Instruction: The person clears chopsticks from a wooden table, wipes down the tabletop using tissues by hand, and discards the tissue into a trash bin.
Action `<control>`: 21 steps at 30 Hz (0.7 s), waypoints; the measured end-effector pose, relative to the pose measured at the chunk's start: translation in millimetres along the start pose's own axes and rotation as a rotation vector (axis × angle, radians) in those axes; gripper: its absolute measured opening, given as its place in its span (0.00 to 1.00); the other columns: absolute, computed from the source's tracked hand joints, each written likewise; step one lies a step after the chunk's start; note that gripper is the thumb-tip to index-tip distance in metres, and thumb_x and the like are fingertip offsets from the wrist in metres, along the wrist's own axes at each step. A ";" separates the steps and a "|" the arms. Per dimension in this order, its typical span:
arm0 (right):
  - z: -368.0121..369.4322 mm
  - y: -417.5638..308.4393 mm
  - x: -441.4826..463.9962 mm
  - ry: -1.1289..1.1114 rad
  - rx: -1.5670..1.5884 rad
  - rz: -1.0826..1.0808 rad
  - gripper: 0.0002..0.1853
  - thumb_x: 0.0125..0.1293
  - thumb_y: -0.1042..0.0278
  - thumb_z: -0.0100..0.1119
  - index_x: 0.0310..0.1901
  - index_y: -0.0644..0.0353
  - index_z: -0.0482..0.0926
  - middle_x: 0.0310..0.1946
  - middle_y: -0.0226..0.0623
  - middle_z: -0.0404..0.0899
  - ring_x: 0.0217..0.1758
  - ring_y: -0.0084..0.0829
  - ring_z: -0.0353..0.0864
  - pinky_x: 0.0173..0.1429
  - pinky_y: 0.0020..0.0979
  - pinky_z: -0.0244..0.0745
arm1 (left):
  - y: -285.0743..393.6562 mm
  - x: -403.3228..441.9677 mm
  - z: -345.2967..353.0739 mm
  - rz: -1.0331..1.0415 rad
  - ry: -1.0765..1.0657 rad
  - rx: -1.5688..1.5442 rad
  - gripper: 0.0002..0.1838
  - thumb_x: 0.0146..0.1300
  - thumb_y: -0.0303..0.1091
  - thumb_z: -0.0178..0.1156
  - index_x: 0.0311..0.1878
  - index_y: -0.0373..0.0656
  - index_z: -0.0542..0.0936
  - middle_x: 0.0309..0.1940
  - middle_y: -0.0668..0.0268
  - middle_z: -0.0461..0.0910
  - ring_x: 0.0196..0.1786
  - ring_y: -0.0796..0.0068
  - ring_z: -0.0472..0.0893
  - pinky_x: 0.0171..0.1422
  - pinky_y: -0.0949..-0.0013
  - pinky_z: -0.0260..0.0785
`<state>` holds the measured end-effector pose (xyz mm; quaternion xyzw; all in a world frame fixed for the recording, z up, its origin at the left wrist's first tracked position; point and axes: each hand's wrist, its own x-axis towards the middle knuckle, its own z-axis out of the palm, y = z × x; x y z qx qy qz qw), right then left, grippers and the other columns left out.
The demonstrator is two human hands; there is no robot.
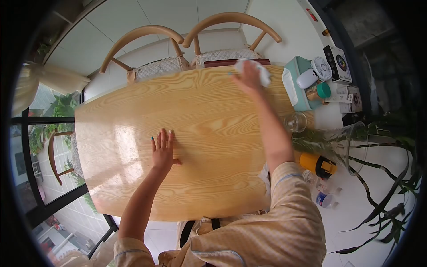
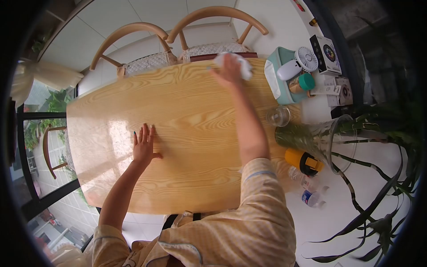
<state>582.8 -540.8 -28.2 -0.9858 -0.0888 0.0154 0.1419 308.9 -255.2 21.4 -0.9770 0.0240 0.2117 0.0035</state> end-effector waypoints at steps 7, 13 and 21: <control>64.4 -238.3 -40.9 -0.206 0.071 -0.698 0.47 0.52 0.32 0.43 0.64 0.64 0.50 0.66 0.42 0.47 0.70 0.40 0.39 0.70 0.42 0.32 | 3.6 0.5 -2.2 -0.040 -0.048 0.014 0.67 0.24 0.55 0.72 0.67 0.44 0.42 0.67 0.49 0.39 0.69 0.55 0.47 0.69 0.49 0.35; 76.7 -285.8 -60.8 -0.264 0.070 -0.752 0.40 0.59 0.34 0.33 0.65 0.55 0.48 0.68 0.32 0.44 0.71 0.36 0.38 0.70 0.39 0.29 | 4.3 -0.5 -5.8 -0.058 -0.079 0.032 0.67 0.25 0.55 0.71 0.67 0.48 0.41 0.68 0.53 0.40 0.69 0.59 0.46 0.70 0.49 0.31; 69.1 -240.2 -36.6 -0.206 0.040 -0.679 0.36 0.61 0.36 0.31 0.65 0.51 0.49 0.67 0.29 0.45 0.71 0.31 0.39 0.71 0.37 0.31 | 3.4 0.1 -7.8 -0.044 -0.111 0.044 0.68 0.25 0.58 0.70 0.68 0.47 0.38 0.67 0.51 0.38 0.69 0.58 0.45 0.69 0.49 0.31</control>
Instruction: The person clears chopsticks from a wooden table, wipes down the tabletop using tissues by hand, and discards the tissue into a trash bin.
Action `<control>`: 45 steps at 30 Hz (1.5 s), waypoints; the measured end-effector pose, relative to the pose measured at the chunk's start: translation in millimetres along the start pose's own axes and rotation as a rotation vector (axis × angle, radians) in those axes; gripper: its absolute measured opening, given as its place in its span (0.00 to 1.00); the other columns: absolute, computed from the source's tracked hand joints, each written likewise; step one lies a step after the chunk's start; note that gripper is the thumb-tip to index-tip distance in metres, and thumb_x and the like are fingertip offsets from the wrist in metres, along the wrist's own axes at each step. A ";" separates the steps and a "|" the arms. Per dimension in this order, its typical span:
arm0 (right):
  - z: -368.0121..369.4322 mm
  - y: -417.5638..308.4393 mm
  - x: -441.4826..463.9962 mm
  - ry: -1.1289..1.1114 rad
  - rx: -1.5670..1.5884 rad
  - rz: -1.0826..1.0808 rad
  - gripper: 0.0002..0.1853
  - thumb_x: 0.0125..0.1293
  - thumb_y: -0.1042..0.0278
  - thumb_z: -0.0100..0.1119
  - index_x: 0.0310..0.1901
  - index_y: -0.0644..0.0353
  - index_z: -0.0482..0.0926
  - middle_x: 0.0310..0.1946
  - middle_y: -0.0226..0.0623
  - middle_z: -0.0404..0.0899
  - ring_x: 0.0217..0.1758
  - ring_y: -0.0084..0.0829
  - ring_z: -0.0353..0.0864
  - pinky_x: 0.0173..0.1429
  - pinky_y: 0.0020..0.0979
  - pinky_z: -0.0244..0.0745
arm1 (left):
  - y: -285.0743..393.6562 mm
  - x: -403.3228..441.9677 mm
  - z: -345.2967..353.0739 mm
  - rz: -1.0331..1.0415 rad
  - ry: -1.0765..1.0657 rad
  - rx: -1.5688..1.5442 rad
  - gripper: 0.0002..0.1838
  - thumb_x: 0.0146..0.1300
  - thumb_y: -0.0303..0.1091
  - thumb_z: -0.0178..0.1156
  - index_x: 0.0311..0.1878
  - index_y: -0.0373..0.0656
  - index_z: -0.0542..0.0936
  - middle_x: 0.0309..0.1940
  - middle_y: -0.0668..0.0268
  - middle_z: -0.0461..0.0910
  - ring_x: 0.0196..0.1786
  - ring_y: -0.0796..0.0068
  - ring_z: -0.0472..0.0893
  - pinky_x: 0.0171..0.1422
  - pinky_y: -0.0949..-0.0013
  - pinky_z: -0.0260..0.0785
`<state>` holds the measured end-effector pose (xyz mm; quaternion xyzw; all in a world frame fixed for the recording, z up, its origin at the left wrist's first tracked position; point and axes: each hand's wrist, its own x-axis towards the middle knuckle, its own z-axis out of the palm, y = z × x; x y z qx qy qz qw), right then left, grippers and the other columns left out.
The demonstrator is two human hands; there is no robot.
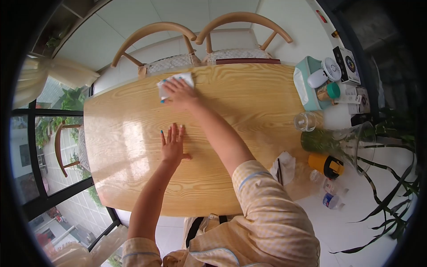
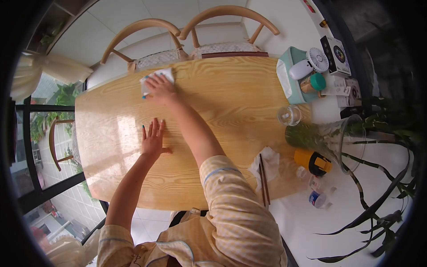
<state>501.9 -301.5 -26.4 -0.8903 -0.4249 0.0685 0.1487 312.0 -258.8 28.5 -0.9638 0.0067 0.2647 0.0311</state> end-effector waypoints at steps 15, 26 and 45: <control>-79.0 222.8 -169.3 0.194 0.012 0.849 0.36 0.62 0.38 0.30 0.66 0.50 0.45 0.69 0.27 0.39 0.71 0.33 0.34 0.70 0.41 0.27 | 0.4 1.1 1.0 -0.015 -0.013 0.052 0.67 0.28 0.59 0.69 0.68 0.50 0.36 0.68 0.56 0.36 0.70 0.63 0.43 0.70 0.51 0.31; -65.7 164.9 -233.9 0.225 0.020 1.112 0.39 0.60 0.36 0.32 0.66 0.55 0.43 0.69 0.31 0.37 0.71 0.35 0.33 0.70 0.42 0.26 | -0.1 1.6 4.2 -0.010 0.015 0.027 0.68 0.26 0.58 0.70 0.68 0.49 0.37 0.68 0.55 0.38 0.69 0.62 0.45 0.70 0.50 0.31; -27.7 42.2 -101.8 0.204 -0.028 0.506 0.40 0.57 0.38 0.42 0.65 0.58 0.50 0.67 0.44 0.41 0.70 0.47 0.37 0.69 0.48 0.31 | -1.1 0.9 5.5 0.013 0.069 -0.050 0.66 0.26 0.55 0.71 0.67 0.50 0.41 0.67 0.53 0.40 0.69 0.58 0.47 0.70 0.49 0.31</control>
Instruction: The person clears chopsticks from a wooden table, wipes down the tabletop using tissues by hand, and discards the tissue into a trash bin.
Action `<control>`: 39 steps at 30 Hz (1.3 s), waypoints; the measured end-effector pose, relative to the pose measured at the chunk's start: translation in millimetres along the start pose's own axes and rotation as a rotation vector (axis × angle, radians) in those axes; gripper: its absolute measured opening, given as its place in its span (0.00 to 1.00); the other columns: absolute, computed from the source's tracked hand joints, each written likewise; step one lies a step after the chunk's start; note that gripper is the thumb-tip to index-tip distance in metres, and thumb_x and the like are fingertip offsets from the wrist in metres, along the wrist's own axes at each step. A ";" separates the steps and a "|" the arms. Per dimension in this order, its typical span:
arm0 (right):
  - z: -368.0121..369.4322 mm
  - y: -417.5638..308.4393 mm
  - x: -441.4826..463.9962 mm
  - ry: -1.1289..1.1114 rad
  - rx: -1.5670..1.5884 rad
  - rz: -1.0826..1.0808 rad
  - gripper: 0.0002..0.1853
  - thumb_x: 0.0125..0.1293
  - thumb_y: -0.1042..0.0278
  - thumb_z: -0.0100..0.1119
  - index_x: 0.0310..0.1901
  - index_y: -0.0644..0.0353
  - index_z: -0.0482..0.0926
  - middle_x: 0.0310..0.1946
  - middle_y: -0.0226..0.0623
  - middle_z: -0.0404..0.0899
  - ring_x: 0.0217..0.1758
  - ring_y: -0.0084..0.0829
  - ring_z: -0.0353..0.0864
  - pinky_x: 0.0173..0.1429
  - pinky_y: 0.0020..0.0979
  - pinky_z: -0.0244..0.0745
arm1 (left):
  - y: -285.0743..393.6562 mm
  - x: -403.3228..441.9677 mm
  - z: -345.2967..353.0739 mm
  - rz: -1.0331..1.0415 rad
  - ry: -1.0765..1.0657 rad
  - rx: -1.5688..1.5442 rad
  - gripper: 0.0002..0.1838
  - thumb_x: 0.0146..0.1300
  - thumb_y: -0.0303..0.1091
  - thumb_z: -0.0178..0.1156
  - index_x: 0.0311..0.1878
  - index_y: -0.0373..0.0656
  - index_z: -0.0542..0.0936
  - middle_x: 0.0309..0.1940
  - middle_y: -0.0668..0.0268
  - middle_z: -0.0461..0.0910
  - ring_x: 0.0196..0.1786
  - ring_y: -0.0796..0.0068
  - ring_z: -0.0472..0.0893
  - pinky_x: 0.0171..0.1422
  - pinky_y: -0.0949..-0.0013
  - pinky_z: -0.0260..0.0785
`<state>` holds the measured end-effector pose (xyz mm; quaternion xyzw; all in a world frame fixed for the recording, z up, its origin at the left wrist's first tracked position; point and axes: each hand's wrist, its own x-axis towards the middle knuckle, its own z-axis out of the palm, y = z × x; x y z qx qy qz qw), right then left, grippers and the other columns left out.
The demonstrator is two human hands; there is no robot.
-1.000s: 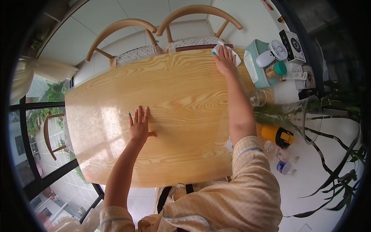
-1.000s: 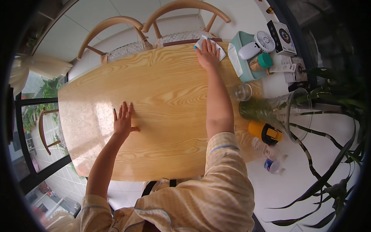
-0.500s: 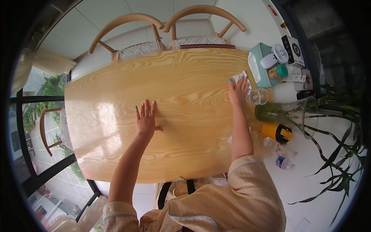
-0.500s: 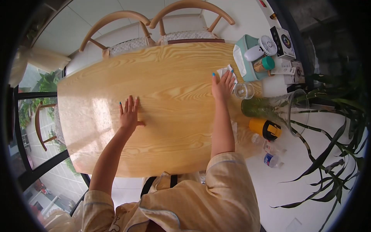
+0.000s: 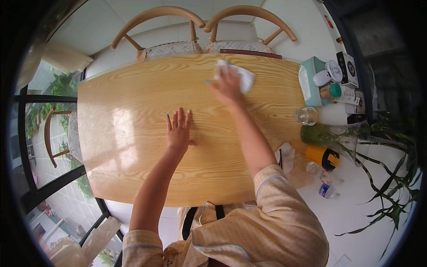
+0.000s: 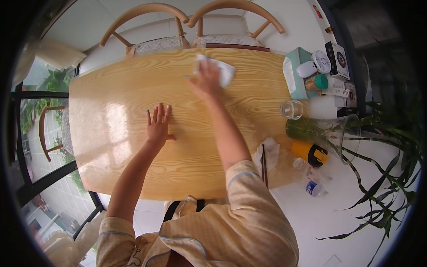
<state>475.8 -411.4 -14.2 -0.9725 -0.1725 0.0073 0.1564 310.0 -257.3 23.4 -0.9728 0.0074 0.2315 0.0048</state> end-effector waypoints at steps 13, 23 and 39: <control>35.3 -102.0 -7.8 -0.205 0.106 -0.492 0.36 0.60 0.39 0.38 0.65 0.52 0.50 0.67 0.33 0.47 0.70 0.35 0.41 0.70 0.36 0.33 | -0.6 1.7 5.4 -0.001 -0.040 0.064 0.62 0.27 0.56 0.70 0.67 0.48 0.47 0.67 0.55 0.45 0.69 0.60 0.47 0.69 0.47 0.29; -30.4 73.7 -40.4 -0.189 -0.098 -0.014 0.37 0.61 0.41 0.37 0.66 0.53 0.44 0.68 0.33 0.39 0.71 0.35 0.36 0.71 0.38 0.32 | -2.3 3.5 6.4 -0.001 0.017 0.031 0.68 0.24 0.56 0.72 0.68 0.51 0.38 0.68 0.55 0.40 0.69 0.61 0.47 0.69 0.47 0.31; -45.7 149.8 -140.6 -0.032 -0.062 0.536 0.41 0.59 0.37 0.39 0.67 0.55 0.42 0.69 0.37 0.36 0.71 0.40 0.33 0.69 0.44 0.27 | 3.4 4.8 -5.7 -0.054 -0.124 0.128 0.67 0.29 0.59 0.69 0.67 0.50 0.34 0.68 0.57 0.36 0.70 0.64 0.43 0.70 0.50 0.27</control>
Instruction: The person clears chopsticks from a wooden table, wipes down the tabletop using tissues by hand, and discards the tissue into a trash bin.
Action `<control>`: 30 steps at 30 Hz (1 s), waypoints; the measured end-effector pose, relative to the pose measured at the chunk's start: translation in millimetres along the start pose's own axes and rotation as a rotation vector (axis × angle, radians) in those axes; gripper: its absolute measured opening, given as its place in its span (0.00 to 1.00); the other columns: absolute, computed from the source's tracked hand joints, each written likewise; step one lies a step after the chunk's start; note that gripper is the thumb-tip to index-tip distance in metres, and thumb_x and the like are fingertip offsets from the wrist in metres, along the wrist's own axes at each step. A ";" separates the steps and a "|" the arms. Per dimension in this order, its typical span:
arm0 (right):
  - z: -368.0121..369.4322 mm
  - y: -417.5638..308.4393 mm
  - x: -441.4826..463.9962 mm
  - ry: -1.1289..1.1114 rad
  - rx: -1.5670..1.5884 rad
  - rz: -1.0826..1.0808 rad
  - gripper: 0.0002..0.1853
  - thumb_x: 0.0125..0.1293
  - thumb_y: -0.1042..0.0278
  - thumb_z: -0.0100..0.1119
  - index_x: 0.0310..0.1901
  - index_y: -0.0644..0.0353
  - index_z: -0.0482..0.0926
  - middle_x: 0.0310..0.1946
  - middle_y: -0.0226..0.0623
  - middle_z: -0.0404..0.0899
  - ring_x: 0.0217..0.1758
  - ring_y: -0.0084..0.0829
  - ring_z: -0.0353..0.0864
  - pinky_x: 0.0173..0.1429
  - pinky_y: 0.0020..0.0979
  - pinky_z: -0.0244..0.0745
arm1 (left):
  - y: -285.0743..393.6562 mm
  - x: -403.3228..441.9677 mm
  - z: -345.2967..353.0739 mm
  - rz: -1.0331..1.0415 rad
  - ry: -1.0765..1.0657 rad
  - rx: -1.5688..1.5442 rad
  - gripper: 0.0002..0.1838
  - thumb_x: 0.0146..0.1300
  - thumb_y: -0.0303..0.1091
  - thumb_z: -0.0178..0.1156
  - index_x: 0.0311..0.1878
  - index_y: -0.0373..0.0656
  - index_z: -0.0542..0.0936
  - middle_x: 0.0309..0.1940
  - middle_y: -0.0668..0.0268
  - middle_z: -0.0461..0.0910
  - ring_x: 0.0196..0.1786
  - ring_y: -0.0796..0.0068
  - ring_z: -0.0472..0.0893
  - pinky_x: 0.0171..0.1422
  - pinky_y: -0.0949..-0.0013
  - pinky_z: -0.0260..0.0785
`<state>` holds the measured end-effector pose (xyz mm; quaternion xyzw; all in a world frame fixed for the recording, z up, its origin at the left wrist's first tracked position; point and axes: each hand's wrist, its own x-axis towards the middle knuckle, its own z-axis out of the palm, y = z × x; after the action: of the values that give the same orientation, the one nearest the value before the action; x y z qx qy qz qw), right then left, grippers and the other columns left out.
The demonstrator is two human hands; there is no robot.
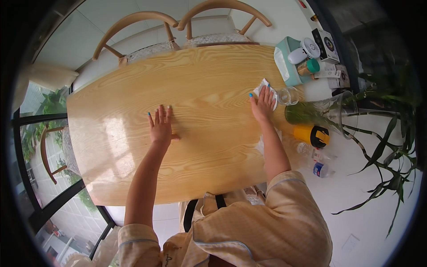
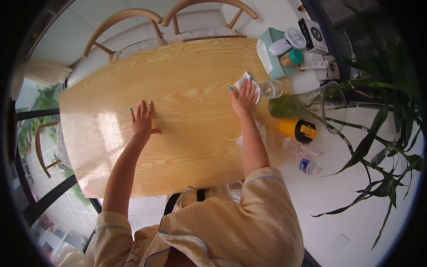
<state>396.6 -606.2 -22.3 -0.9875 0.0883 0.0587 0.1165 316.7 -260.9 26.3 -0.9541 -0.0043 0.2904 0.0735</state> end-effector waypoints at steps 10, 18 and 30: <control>-9.6 -41.6 -1.9 0.030 -0.045 -0.053 0.44 0.56 0.35 0.42 0.66 0.57 0.45 0.68 0.44 0.36 0.70 0.48 0.32 0.68 0.51 0.29 | 1.0 -1.2 1.0 0.004 0.045 -0.039 0.68 0.26 0.57 0.71 0.68 0.49 0.36 0.68 0.56 0.38 0.70 0.63 0.45 0.70 0.49 0.28; 36.5 -192.0 -67.3 -0.089 -0.030 -0.837 0.42 0.53 0.38 0.46 0.64 0.58 0.52 0.66 0.39 0.47 0.70 0.42 0.39 0.69 0.48 0.34 | 1.9 0.5 -2.8 -0.008 -0.020 0.037 0.65 0.30 0.59 0.68 0.68 0.51 0.37 0.68 0.58 0.37 0.70 0.64 0.44 0.70 0.50 0.28; 30.7 -147.9 -160.7 -0.212 0.090 -0.988 0.40 0.56 0.42 0.47 0.64 0.60 0.52 0.65 0.38 0.50 0.70 0.37 0.42 0.69 0.43 0.34 | -4.0 6.2 15.6 0.017 0.083 0.046 0.63 0.32 0.53 0.70 0.68 0.53 0.38 0.68 0.59 0.37 0.70 0.66 0.46 0.70 0.48 0.27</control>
<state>264.5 -431.5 2.5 -0.8941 -0.3991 0.0927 0.1809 313.4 -254.5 10.7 -0.9634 0.0135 0.2511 0.0933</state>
